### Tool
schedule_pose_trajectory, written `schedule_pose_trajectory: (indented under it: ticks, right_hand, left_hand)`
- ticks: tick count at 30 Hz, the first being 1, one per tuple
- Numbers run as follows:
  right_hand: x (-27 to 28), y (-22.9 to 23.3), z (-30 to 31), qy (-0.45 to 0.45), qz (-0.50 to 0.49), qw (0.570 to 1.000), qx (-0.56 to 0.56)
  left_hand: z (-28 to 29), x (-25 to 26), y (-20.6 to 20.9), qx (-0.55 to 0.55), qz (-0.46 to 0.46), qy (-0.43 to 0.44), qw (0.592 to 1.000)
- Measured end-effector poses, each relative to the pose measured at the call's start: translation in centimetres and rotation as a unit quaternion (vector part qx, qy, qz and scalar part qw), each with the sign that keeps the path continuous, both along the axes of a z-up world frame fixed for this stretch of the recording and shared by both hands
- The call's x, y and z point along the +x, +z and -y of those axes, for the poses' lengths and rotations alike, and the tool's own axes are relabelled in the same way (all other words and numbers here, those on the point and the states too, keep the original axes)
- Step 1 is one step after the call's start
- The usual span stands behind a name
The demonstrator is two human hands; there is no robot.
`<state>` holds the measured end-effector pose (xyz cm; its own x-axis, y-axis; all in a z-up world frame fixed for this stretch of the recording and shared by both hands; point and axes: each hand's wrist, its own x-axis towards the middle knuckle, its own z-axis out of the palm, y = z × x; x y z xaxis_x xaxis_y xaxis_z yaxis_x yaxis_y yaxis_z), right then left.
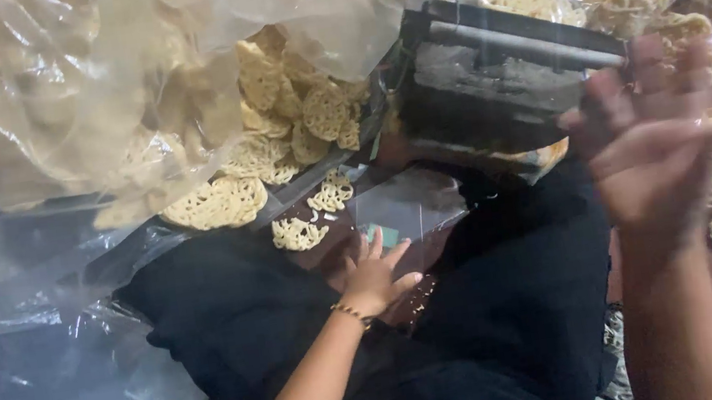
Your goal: Manually placing crackers into plastic bags and sealing them using a heat sealer.
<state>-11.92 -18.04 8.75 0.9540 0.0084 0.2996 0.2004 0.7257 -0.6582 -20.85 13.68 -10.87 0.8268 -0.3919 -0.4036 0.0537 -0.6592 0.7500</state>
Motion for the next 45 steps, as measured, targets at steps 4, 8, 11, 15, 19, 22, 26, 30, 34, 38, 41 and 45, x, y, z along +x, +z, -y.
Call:
schedule_pose_trajectory:
  ticks: [4,8,11,15,19,22,26,30,34,38,41,45]
  right_hand:
    - [-1.7,-4.1,-6.0,-0.013,-0.261,0.951,-0.166]
    - [-4.8,-12.6,-6.5,0.086,-0.241,0.893,-0.369]
    - [-5.5,-13.2,-8.1,0.013,-0.225,0.836,-0.500]
    - [-5.5,-16.6,-8.7,0.072,-0.205,0.874,-0.434]
    - [-5.0,-12.6,-11.7,0.149,-0.235,0.870,-0.406]
    - [-4.2,-11.9,-12.3,0.181,-0.182,0.858,-0.445]
    - [-4.7,-14.7,-14.3,0.221,-0.180,0.857,-0.430]
    - [-6.3,-17.2,-17.0,0.222,-0.305,0.864,-0.332]
    - [-7.5,-17.6,-16.9,0.221,-0.234,0.864,-0.386]
    - [-6.2,-9.4,-18.2,0.273,-0.003,0.841,-0.468]
    - [-5.8,-8.6,-17.4,0.173,0.035,0.870,-0.461]
    - [-3.9,-11.4,-14.8,0.005,-0.020,0.897,-0.443]
  left_hand:
    - [0.6,-0.1,-2.7,0.301,-0.006,-0.139,0.943]
    - [0.6,-0.1,-1.5,0.338,-0.054,-0.156,0.927]
    - [0.7,-1.2,5.3,0.210,0.080,-0.052,0.973]
    - [1.5,-3.3,7.0,0.148,0.175,-0.011,0.973]
    - [0.3,-3.8,9.2,0.080,0.190,0.043,0.978]
    - [-1.3,-2.5,10.8,-0.058,0.245,0.133,0.959]
    - [-1.6,-2.5,7.8,-0.231,0.145,0.221,0.936]
    - [-0.9,-2.3,2.7,-0.407,-0.116,0.429,0.798]
    - [-1.5,-2.2,2.6,-0.504,-0.286,0.510,0.636]
    - [-2.3,-2.1,-0.4,-0.465,-0.310,0.467,0.685]
    - [-2.4,-1.6,1.7,-0.444,-0.230,0.477,0.723]
    - [-3.7,-2.4,4.5,-0.456,-0.150,0.438,0.760]
